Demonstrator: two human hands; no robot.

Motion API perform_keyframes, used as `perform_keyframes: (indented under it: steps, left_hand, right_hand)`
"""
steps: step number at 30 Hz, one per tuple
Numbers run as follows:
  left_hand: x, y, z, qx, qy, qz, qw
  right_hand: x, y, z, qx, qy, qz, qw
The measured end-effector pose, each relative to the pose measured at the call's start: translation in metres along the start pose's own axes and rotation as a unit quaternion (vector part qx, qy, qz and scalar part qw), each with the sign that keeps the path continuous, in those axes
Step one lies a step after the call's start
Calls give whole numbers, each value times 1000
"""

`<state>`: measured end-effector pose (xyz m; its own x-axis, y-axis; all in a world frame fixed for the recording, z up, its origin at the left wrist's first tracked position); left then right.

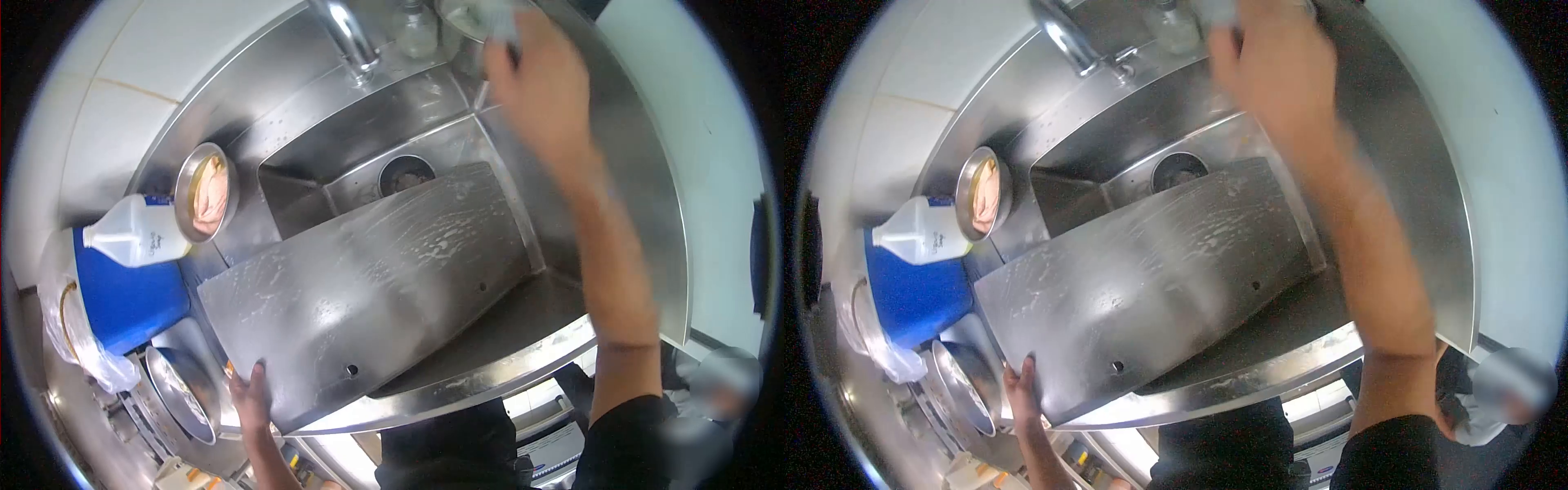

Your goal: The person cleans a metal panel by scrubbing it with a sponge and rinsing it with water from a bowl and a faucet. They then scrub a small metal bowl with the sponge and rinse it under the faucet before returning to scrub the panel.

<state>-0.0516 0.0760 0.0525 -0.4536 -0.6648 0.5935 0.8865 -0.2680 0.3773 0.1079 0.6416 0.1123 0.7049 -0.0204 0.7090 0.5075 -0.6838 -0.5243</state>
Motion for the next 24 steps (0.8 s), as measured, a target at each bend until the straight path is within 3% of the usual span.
perform_keyframes:
  steps: [2,4,6,9,12,13,16,20,21,23,24]
  left_hand:
    - [2,2,2,12,-34,5,999]
    - [5,-1,1,18,-77,2,997]
    - [2,-1,2,8,-62,4,998]
    - [1,-2,-8,0,-40,-8,999]
    - [-11,2,17,46,-92,-28,994]
    - [-14,1,5,28,-40,-27,998]
    - [-17,0,-5,50,19,-33,998]
    - [-20,-1,0,38,51,-36,997]
    - [-18,-1,7,70,-3,-43,997]
    - [-18,-5,6,72,24,-45,996]
    - [-18,-6,6,74,37,-44,996]
  right_hand:
    - [-14,-65,27,-25,54,-14,998]
    - [-54,-116,60,-134,113,-176,969]
    - [-90,-129,84,-129,199,-359,903]
    - [-100,-111,86,-142,169,-317,922]
    - [-102,-111,77,-67,246,-428,867]
    - [-103,-109,83,-83,224,-355,904]
    - [-126,-138,109,36,296,-446,844]
    - [-54,-125,48,-8,196,-250,948]
    - [-40,-118,41,-8,193,-188,963]
    - [-18,-85,26,77,53,-78,993]
    - [-13,-68,27,86,14,-105,991]
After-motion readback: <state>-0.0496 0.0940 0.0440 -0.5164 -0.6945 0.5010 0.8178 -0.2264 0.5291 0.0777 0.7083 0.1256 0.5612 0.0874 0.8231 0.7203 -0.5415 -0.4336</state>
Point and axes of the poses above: each hand's wrist, its own y-axis away from the middle knuckle, its own x-axis out of the back of the hand, z = x × y, the point moved 2 cm from there along -y, towards the middle knuckle, and after that the axes turned 10 degrees about -y, right-handed, at the moved point
